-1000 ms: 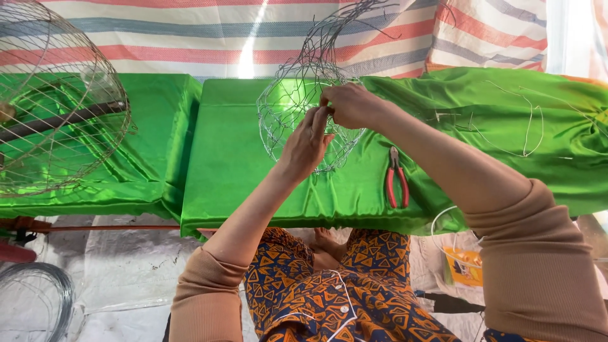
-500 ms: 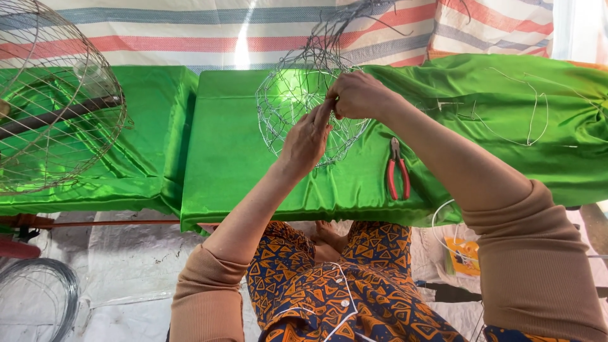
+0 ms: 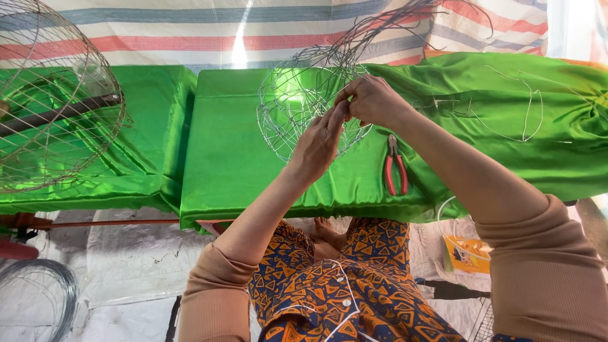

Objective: The person sits on the floor and uses pliers to cut and twist wire strands on a spherical wire mesh frame. They repeatedly adjust the wire connections by hand to secure the mesh structure.

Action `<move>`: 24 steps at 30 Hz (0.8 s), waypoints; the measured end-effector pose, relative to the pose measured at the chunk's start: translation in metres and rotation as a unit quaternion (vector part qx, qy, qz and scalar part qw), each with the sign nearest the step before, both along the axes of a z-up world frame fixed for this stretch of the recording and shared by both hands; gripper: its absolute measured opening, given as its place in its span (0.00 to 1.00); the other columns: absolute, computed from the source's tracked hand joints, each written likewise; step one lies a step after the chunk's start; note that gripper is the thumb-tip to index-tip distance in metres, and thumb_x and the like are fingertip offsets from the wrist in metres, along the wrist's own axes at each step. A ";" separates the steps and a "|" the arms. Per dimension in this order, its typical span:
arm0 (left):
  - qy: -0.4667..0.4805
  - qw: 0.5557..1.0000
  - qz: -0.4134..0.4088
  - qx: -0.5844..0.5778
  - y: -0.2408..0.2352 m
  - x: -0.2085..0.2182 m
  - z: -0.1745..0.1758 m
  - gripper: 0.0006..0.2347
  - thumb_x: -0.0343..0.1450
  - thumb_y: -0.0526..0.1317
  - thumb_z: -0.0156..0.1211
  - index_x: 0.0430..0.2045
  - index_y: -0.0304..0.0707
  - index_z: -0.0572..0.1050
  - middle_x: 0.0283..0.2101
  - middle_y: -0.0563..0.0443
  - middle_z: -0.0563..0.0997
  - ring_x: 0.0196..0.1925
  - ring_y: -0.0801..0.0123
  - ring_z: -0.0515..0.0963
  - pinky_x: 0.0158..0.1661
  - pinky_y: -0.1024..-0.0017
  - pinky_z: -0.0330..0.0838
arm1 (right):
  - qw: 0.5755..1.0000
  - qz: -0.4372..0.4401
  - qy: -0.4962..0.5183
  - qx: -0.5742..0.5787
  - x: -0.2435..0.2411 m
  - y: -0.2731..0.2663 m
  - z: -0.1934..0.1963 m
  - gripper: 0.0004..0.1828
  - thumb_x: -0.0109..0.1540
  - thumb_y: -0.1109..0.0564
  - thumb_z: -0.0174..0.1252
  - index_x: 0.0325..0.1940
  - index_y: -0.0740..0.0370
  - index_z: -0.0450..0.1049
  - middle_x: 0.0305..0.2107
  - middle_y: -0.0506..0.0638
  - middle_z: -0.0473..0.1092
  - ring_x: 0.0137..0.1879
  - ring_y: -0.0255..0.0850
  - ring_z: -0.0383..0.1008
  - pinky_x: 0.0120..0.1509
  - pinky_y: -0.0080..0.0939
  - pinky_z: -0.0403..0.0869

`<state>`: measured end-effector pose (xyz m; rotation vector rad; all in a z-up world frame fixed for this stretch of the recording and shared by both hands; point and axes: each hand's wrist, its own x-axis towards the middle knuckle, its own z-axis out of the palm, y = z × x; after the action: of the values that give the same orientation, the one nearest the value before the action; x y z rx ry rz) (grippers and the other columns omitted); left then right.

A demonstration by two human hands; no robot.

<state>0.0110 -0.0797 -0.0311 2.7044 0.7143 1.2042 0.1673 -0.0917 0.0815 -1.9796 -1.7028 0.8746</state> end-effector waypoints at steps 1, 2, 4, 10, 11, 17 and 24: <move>0.000 1.000 0.000 -0.001 0.003 -0.004 -0.009 0.21 0.73 0.27 0.55 0.61 0.37 0.60 0.53 0.33 0.77 0.41 0.43 0.83 0.27 0.53 0.84 | 1.000 0.000 0.000 -0.001 0.005 -0.001 -0.007 0.16 0.60 0.65 0.54 0.50 0.67 0.80 0.33 0.61 0.78 0.38 0.50 0.81 0.34 0.37 0.85; -0.015 0.998 0.017 0.056 0.007 -0.007 -0.017 0.19 0.74 0.29 0.55 0.59 0.38 0.64 0.54 0.35 0.75 0.43 0.50 0.81 0.30 0.63 0.84 | 0.999 0.014 -0.019 0.029 0.011 -0.001 -0.013 0.14 0.61 0.61 0.55 0.47 0.64 0.81 0.31 0.58 0.79 0.33 0.47 0.80 0.33 0.40 0.83; -0.029 0.993 0.031 0.115 0.014 -0.020 -0.023 0.16 0.74 0.31 0.55 0.57 0.39 0.68 0.55 0.37 0.73 0.44 0.57 0.79 0.32 0.73 0.84 | 0.997 0.026 -0.036 0.061 0.015 -0.001 -0.013 0.12 0.62 0.58 0.55 0.45 0.61 0.82 0.29 0.56 0.79 0.27 0.45 0.79 0.32 0.43 0.81; -0.058 0.992 0.106 -0.028 -0.002 -0.040 -0.025 0.05 0.75 0.41 0.58 0.36 0.43 0.78 0.33 0.52 0.77 0.33 0.60 0.82 0.30 0.66 0.79 | 0.998 0.029 -0.055 0.026 0.002 -0.001 -0.004 0.13 0.67 0.58 0.51 0.49 0.57 0.81 0.33 0.51 0.79 0.30 0.42 0.78 0.47 0.49 0.76; -0.035 0.989 0.105 -0.102 -0.001 -0.038 -0.024 0.07 0.76 0.41 0.55 0.42 0.42 0.77 0.32 0.50 0.78 0.31 0.59 0.82 0.30 0.64 0.79 | 0.996 0.052 -0.069 0.022 0.000 0.001 -0.001 0.14 0.68 0.58 0.48 0.50 0.60 0.80 0.36 0.55 0.78 0.43 0.52 0.76 0.56 0.56 0.73; -0.038 0.974 0.105 -0.198 0.008 -0.048 -0.022 0.13 0.74 0.37 0.55 0.52 0.42 0.67 0.30 0.40 0.81 0.29 0.41 0.83 0.30 0.48 0.76 | 0.991 0.109 -0.070 0.025 -0.005 0.015 -0.003 0.19 0.69 0.57 0.43 0.55 0.64 0.78 0.40 0.62 0.75 0.50 0.61 0.76 0.59 0.62 0.70; -0.299 0.873 0.088 -0.374 -0.016 -0.036 -0.074 0.05 0.74 0.35 0.60 0.41 0.37 0.75 0.31 0.43 0.84 0.25 0.66 0.81 0.23 0.72 0.75 | 0.984 0.147 -0.080 0.058 -0.017 0.002 0.014 0.22 0.68 0.52 0.44 0.56 0.67 0.76 0.35 0.68 0.75 0.41 0.65 0.78 0.50 0.62 0.72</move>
<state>-0.0247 -0.0960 -0.1053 1.5570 1.0479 1.3267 0.1500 -0.0895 0.0953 -1.7919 -2.1269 0.7035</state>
